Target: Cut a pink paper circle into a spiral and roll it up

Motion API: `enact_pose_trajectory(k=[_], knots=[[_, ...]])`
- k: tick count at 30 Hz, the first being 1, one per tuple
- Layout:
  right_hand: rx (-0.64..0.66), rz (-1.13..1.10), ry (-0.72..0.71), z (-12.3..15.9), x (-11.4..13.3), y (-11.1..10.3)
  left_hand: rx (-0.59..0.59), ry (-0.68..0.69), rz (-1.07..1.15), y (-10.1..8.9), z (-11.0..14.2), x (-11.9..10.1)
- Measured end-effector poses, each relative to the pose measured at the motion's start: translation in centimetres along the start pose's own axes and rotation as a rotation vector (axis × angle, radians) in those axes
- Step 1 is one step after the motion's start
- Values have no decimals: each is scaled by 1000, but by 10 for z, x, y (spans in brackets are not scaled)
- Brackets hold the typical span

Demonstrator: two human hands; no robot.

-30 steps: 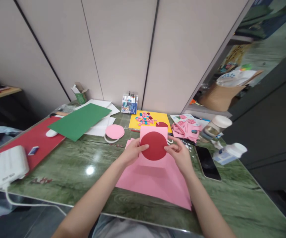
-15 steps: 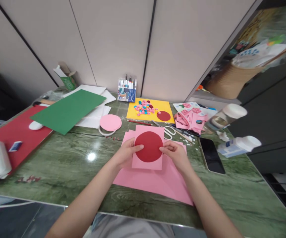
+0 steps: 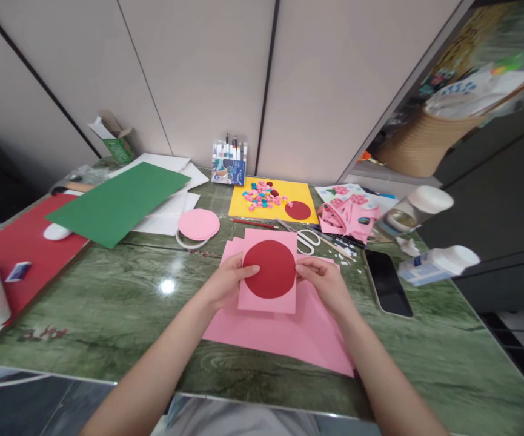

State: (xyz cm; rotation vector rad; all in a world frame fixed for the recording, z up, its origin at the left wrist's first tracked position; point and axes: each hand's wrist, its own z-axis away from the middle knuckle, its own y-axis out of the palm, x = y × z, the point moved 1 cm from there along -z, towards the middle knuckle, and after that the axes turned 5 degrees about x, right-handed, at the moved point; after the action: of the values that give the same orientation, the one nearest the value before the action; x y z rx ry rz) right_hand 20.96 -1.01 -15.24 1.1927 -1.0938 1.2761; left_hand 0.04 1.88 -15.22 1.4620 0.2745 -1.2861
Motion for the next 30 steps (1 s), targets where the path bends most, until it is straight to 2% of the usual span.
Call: enact_pose_trajectory(k=[11, 30], knots=[[-64, 67, 3, 2, 2, 2, 4, -2, -4, 2, 0, 0], [-88, 91, 1, 4, 7, 4, -45, -17, 93, 6, 3, -7]])
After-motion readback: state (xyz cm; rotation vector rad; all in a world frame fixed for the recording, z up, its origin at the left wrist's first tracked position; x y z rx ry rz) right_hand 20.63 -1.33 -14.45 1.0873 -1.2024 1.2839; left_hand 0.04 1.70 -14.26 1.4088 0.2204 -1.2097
